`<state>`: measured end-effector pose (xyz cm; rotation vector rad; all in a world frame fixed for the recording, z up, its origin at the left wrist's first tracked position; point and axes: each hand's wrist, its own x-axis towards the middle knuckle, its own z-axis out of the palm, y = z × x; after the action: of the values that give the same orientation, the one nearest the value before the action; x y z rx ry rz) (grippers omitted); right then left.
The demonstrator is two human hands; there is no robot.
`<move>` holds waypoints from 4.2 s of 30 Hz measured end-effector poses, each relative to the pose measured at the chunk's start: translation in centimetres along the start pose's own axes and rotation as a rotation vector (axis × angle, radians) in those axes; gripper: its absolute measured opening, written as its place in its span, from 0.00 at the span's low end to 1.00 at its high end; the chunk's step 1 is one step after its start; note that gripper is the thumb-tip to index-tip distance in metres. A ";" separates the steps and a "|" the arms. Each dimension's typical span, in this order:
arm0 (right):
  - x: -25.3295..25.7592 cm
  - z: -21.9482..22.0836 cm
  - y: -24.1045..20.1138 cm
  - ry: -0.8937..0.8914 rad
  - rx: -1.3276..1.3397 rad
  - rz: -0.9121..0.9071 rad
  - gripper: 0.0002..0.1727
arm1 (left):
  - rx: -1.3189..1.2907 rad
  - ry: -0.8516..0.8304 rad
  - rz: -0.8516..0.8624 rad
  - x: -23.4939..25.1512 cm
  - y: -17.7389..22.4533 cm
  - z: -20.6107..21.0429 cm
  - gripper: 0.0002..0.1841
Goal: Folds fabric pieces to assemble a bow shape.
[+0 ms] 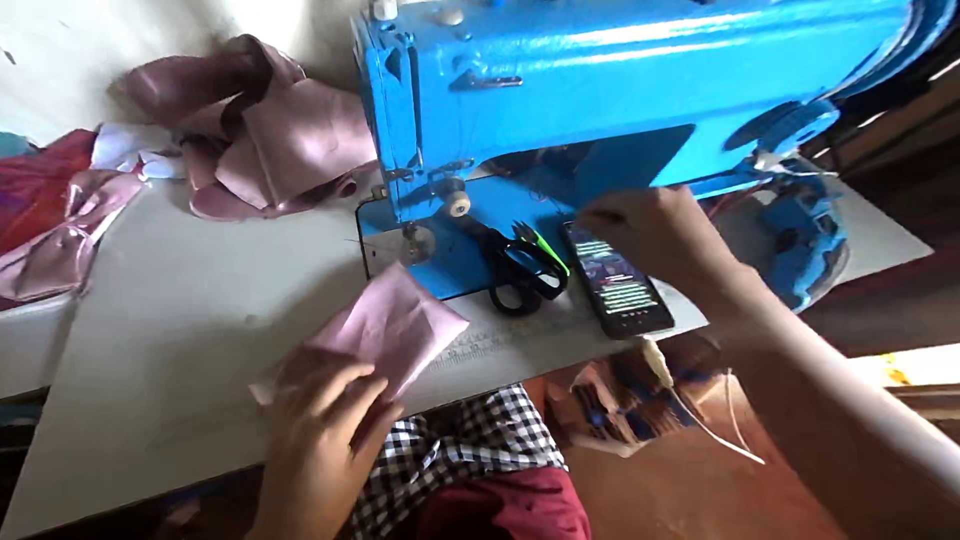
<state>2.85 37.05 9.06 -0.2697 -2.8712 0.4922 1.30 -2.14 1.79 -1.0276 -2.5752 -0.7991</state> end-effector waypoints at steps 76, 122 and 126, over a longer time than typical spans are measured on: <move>-15.3 7.8 -4.5 -0.049 0.569 -0.199 0.08 | -1.783 -0.170 -0.640 7.0 10.0 5.0 0.17; -12.2 6.3 -4.7 -0.358 1.620 0.153 0.14 | -0.997 -0.143 -0.106 7.1 9.2 5.7 0.05; -12.1 6.6 -4.1 -0.402 1.746 0.238 0.20 | -1.069 -0.152 -0.122 7.1 8.9 5.6 0.04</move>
<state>12.27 28.58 2.23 -0.1514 -1.5785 2.8304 2.16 10.37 3.75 -1.1702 -2.2558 -2.3240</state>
